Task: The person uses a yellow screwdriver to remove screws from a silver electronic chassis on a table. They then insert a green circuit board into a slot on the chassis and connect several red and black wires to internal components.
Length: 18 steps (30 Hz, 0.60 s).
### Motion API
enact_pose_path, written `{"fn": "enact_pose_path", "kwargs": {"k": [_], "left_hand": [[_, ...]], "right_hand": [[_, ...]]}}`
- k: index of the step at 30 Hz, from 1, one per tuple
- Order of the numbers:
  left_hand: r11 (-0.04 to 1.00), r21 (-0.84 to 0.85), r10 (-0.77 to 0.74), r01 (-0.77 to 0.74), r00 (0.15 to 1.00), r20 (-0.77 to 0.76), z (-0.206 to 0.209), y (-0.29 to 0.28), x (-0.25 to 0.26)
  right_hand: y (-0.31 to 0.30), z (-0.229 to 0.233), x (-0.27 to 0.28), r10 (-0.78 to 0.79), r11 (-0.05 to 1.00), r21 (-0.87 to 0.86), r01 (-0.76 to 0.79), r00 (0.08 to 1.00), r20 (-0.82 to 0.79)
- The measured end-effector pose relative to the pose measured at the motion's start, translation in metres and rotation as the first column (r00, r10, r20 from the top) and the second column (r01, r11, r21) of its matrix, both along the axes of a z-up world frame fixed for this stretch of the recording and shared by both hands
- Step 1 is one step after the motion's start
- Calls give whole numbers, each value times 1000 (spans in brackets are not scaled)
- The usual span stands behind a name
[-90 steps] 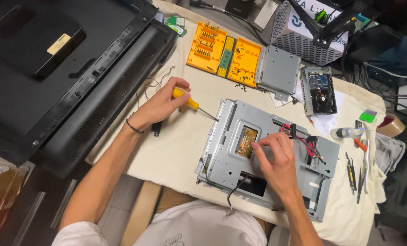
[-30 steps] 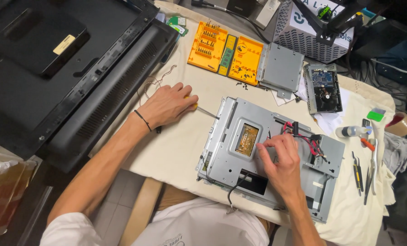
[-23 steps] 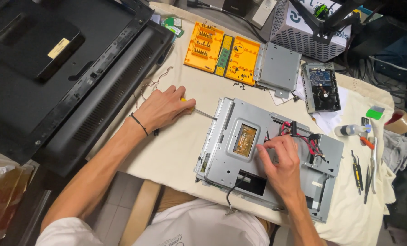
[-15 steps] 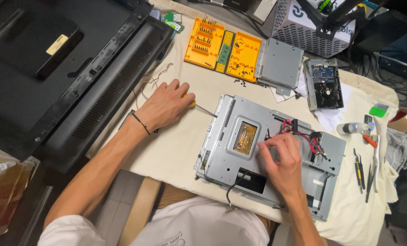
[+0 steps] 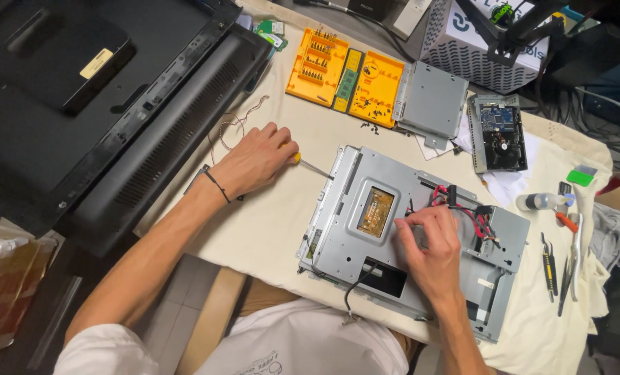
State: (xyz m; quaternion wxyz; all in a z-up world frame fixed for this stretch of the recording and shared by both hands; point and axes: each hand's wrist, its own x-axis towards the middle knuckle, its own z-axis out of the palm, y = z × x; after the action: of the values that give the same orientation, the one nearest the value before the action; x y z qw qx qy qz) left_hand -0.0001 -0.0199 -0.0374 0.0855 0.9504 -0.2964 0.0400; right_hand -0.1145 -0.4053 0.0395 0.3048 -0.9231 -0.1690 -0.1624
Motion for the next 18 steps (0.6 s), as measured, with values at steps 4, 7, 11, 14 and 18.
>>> {"fn": "enact_pose_path", "kwargs": {"k": [4, 7, 11, 14, 18], "left_hand": [[999, 26, 20, -19, 1000, -18, 10, -3, -3], [1000, 12, 24, -24, 1000, 2, 8, -1, -9], [1000, -10, 11, -11, 999, 40, 6, 0, -12], [1000, 0, -27, 27, 994, 105, 9, -2, -7], [999, 14, -41, 39, 991, 126, 9, 0, -4]], "right_hand": [[-4, -2, -3, -9, 1000, 7, 9, 1000, -4], [-4, -6, -1, -12, 1000, 4, 12, 1000, -14], [-1, -14, 0, 10, 1000, 1, -10, 1000, -23], [-1, -12, -3, 10, 1000, -4, -10, 999, -35], [1, -7, -2, -7, 1000, 16, 8, 998, -59]]}}
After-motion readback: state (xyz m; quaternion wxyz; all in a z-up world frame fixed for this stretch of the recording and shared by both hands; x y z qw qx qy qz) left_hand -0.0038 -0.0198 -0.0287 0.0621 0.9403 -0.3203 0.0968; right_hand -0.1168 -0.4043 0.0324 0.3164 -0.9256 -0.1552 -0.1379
